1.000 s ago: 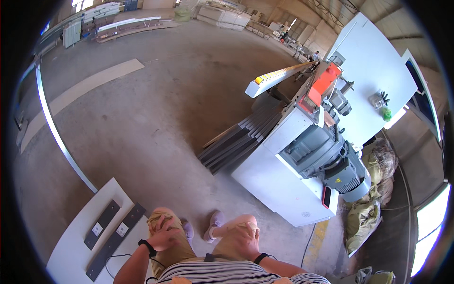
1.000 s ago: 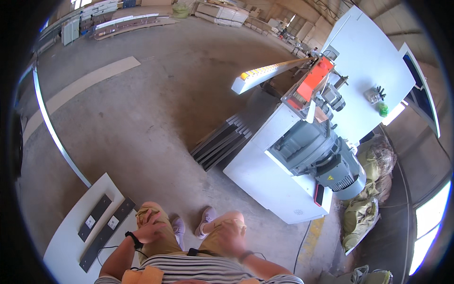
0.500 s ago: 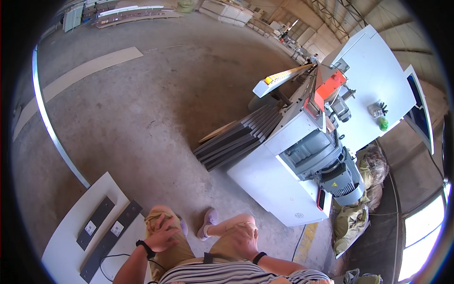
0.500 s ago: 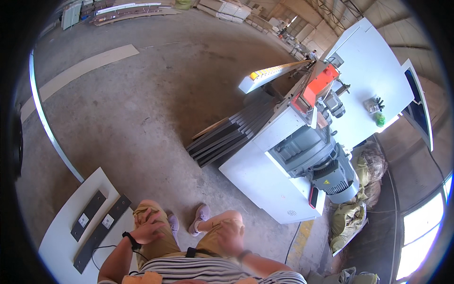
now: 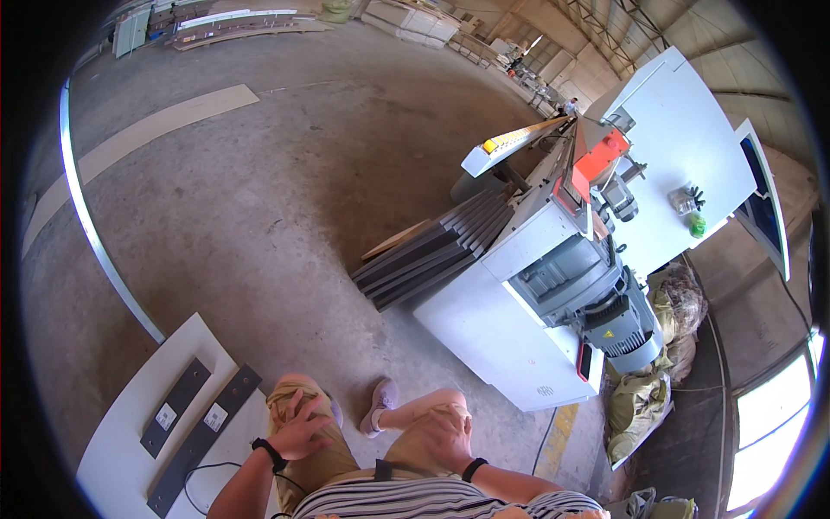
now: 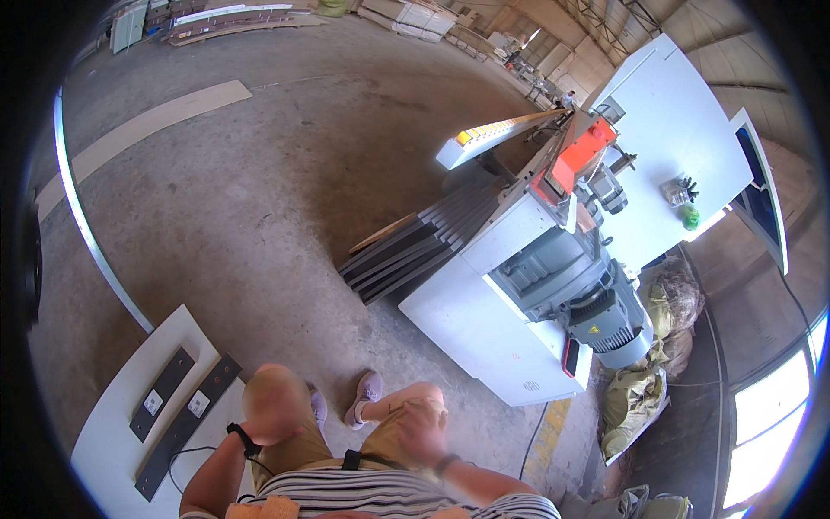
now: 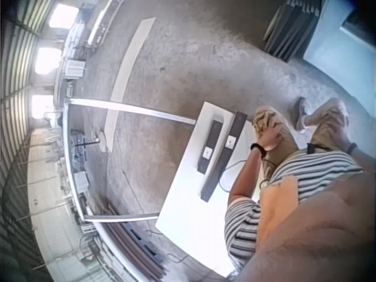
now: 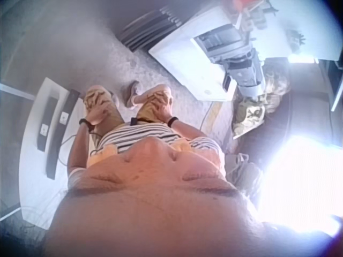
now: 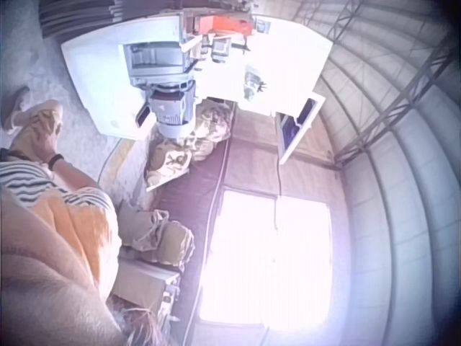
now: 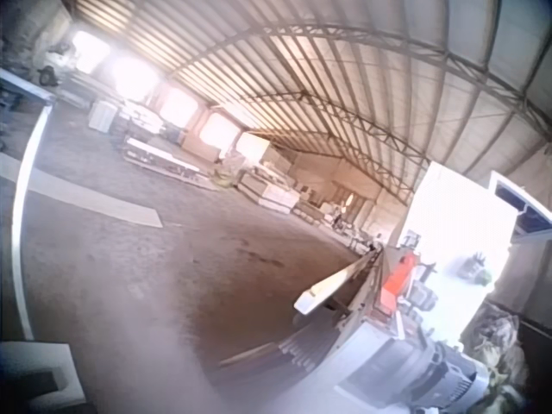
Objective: The recorder uses a caliper to measure the dimensions of a gray metal strip in a manufacturing setting.
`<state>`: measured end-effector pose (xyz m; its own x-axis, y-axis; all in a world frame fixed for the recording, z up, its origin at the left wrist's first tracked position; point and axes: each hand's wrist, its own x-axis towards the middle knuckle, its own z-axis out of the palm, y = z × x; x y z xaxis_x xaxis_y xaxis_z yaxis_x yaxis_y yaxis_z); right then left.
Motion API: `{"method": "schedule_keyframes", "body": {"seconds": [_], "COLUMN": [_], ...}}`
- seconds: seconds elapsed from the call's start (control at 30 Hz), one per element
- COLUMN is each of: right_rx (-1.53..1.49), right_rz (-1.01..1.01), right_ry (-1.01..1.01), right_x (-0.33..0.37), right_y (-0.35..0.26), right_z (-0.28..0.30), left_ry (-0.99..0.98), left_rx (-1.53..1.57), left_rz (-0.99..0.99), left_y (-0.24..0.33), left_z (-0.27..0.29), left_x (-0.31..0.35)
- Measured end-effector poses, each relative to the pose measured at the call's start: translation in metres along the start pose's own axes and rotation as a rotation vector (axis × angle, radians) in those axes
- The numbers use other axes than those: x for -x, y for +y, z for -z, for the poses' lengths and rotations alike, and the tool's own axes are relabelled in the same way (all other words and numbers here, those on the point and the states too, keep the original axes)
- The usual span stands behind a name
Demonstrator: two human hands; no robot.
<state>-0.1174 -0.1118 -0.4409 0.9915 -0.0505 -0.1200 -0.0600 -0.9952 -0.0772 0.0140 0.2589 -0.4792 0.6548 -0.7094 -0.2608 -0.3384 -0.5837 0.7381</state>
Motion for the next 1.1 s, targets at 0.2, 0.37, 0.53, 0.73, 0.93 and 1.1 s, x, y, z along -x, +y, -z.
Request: {"method": "schedule_keyframes", "body": {"seconds": [0.2,0.37,0.53,0.73,0.93,1.1], "right_rx": [-0.054,-0.001,-0.014,-0.030,-0.064,-0.092], "right_rz": [0.009,0.016,0.005,0.004,0.039,0.067], "right_ry": [0.000,0.002,-0.015,-0.007,0.011,-0.010], "right_x": [0.001,0.000,-0.001,-0.002,-0.005,-0.010], "right_y": [-0.001,-0.001,-0.002,-0.005,-0.009,-0.015], "right_z": [0.002,0.001,0.001,0.004,0.005,0.010], "left_ry": [0.029,0.021,0.094,0.017,-0.043,0.057], "left_rx": [-0.028,-0.029,0.035,-0.008,-0.009,0.015], "left_rz": [-0.058,-0.037,-0.149,-0.055,0.000,-0.075], "left_y": [-0.008,-0.003,-0.009,0.001,0.006,-0.012], "left_z": [-0.006,-0.002,-0.005,0.005,0.008,-0.006], "left_x": [-0.003,0.000,-0.003,0.001,0.001,-0.001]}}
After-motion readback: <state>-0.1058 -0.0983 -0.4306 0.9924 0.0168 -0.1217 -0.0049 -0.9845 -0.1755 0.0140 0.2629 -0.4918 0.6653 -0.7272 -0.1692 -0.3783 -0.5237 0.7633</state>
